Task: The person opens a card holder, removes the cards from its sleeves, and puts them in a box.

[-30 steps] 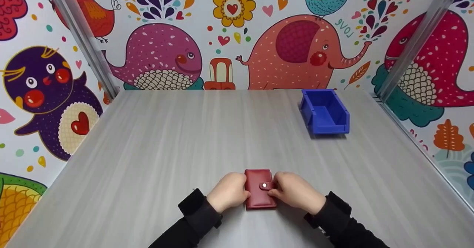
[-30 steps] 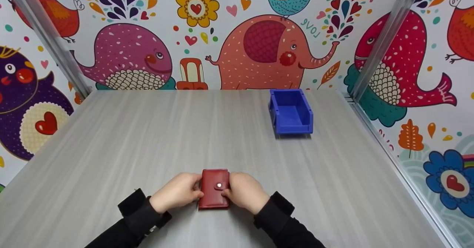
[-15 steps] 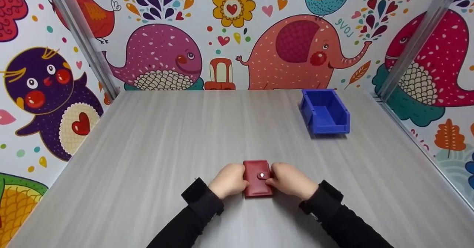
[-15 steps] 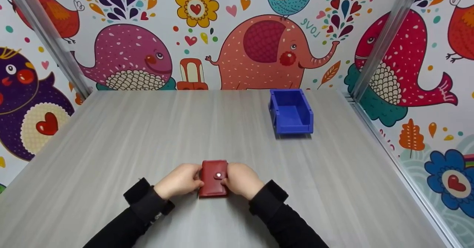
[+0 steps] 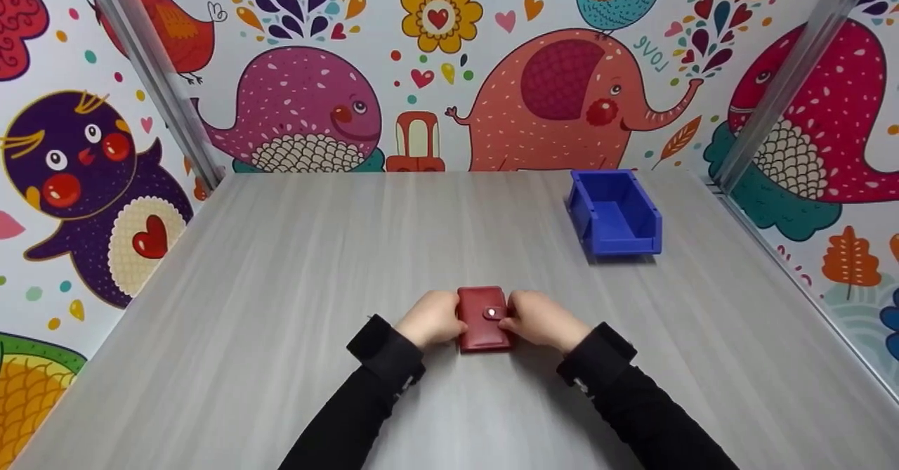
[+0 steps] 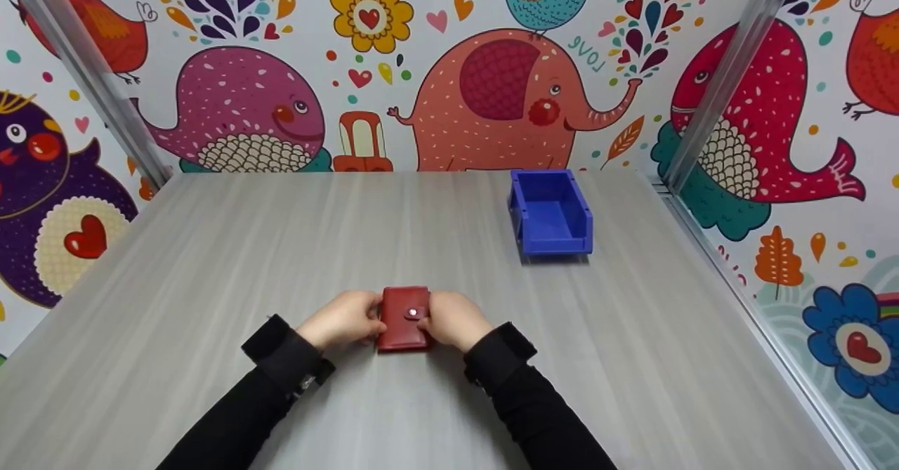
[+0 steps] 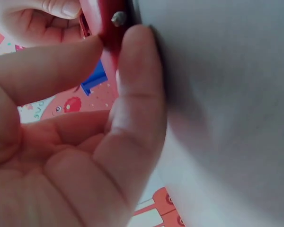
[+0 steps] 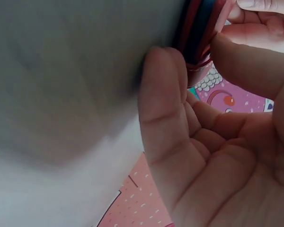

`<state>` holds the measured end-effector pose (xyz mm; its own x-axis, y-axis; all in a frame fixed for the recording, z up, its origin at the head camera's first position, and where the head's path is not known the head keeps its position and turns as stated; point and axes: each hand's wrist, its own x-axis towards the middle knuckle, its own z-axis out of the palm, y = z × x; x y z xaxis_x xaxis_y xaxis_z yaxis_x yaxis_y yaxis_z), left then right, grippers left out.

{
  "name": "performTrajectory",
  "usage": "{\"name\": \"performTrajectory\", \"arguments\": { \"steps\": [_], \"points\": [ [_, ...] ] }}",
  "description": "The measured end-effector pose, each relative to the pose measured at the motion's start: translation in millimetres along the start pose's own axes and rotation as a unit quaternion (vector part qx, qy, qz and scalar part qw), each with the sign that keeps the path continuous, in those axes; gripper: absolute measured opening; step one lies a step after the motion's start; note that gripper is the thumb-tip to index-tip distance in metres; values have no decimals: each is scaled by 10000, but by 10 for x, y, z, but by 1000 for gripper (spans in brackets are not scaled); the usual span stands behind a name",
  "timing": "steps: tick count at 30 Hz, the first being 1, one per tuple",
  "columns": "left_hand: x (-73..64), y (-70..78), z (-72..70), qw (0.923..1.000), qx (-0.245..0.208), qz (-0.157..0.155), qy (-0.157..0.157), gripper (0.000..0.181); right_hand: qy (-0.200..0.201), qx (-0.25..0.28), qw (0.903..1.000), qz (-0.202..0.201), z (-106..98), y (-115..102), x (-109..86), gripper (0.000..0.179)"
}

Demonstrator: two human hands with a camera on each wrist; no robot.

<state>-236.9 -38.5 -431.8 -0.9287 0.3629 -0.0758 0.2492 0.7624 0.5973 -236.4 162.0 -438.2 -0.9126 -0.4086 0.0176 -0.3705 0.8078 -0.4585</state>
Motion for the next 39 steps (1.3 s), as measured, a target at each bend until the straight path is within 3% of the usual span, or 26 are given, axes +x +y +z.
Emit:
{"name": "performTrajectory", "arguments": {
  "steps": [14, 21, 39],
  "points": [
    [216, -26, -62, 9991, -126, -412, -27, 14, -82, 45, 9998, 162, -38, 68, 217, 17],
    [253, -40, -75, 9973, -370, -624, -112, 16, -106, 47, 9997, 229, -45, 80, 267, 17],
    [279, -49, -70, 9993, -97, -356, 33, 14, 11, 13, 9997, 247, -23, 77, 286, 17]
  ]
}}
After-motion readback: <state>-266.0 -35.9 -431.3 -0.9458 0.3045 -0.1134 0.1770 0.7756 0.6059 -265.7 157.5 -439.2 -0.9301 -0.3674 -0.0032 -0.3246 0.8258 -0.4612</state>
